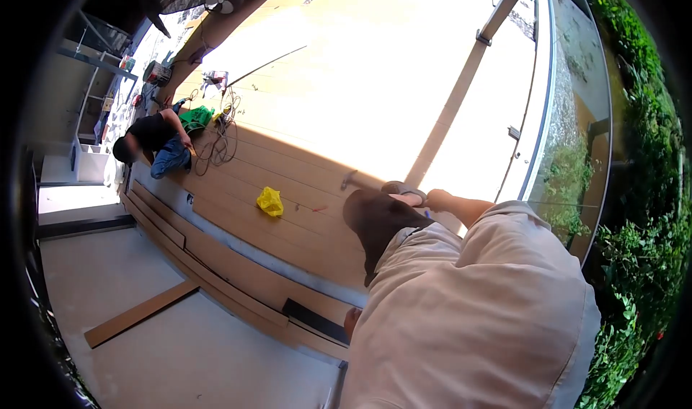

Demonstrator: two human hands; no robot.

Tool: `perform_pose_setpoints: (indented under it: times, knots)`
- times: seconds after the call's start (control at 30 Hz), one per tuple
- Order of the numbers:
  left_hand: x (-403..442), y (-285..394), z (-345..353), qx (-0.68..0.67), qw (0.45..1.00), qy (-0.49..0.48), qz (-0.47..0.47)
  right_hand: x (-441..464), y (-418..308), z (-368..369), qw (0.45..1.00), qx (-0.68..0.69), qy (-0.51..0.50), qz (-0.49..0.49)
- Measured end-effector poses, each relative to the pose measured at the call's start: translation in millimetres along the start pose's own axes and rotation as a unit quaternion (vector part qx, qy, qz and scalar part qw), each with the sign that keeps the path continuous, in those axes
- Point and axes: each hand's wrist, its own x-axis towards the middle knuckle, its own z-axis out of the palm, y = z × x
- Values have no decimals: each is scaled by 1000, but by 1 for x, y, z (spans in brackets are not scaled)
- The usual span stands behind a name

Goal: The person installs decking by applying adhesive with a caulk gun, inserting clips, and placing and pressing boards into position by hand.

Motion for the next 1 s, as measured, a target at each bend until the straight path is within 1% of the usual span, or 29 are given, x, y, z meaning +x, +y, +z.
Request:
perform_pose_setpoints:
  times: [0.03, 0.07, 0.1, 0.13, 0.17, 0.2, 0.33, 0.37, 0.4, 0.43, 0.47, 0.5, 0.53, 0.57, 0.6, 0.63, 0.67, 0.7, 0.73, 0.77, 0.8, 0.83, 0.87, 0.9, 0.93, 0.97, 1.0]
  knots:
    - [-3, 4, 1, 4, 1000, -1, 1, 10, -4, 1, 997, 37, 39, -64]
    - [-7, 7, 7, 14, 1000, -5, -3, -19, -40, -20, 987, 40, 68, -142]
    - [-9, 12, 9, 22, 1000, -13, -14, -11, -46, -23, 976, 27, 119, -181]
    - [-11, 17, 15, 34, 999, -28, -27, -2, -42, -32, 976, 28, 118, -182]
    - [-11, 21, 21, 43, 997, -44, -40, 14, -36, -42, 979, -93, 87, -158]
    - [-10, 26, 27, 54, 995, -59, -52, 28, -29, -53, 967, -211, 56, -133]
    - [12, 61, 52, 87, 986, -111, -89, 41, 48, -104, 997, -57, 42, -41]
    - [23, 74, 57, 88, 984, -119, -98, 29, 57, -132, 997, 64, -10, 31]
    - [34, 90, 64, 88, 982, -126, -109, 50, 102, -135, 993, -67, 42, -83]
    - [47, 108, 70, 87, 980, -131, -124, 74, 150, -136, 954, -206, 125, -179]
    - [62, 129, 77, 86, 978, -134, -138, 80, 179, -144, 988, 96, 91, -80]
    - [80, 150, 82, 74, 977, -131, -154, 86, 208, -151, 908, 401, 122, 13]
    - [100, 173, 90, 56, 977, -120, -168, 94, 229, -167, 917, 377, 129, 30]
    - [123, 197, 98, 14, 979, -105, -173, 83, 219, -200, 981, 154, 118, 8]
    - [145, 220, 104, -46, 984, -81, -154, 85, 222, -220, 992, 36, 118, -9]
    - [166, 242, 109, -110, 985, -65, -119, 88, 225, -239, 989, -83, 122, -25]
    - [187, 266, 114, -174, 980, -54, -83, 105, 234, -254, 974, -171, 144, -47]
    - [200, 305, 123, -156, 985, -32, -61, 122, 244, -267, 949, -258, 170, -64]
    - [209, 351, 133, -140, 989, -11, -37, 129, 229, -298, 957, -263, 104, -57]
    - [219, 386, 145, -141, 989, -10, -38, 140, 222, -316, 991, 109, 77, 0]
    - [225, 417, 153, -143, 989, -13, -24, 151, 214, -335, 877, 466, 106, 57]
    - [230, 435, 157, -144, 989, -14, -9, 139, 172, -365, 879, 447, 159, 47]
    - [240, 441, 162, -146, 989, -12, -11, 134, 144, -393, 872, 457, 171, 33]
    - [253, 439, 168, -106, 993, -42, -11, 129, 120, -417, 857, 480, 188, 13]
    - [261, 440, 171, -65, 995, -72, -12, 128, 105, -436, 840, 503, 203, -6]
    - [264, 445, 174, -67, 995, -70, -13, 133, 102, -447, 841, 502, 201, -7]
    - [269, 451, 176, -28, 995, -90, -43, 138, 99, -458, 833, 513, 208, -19]
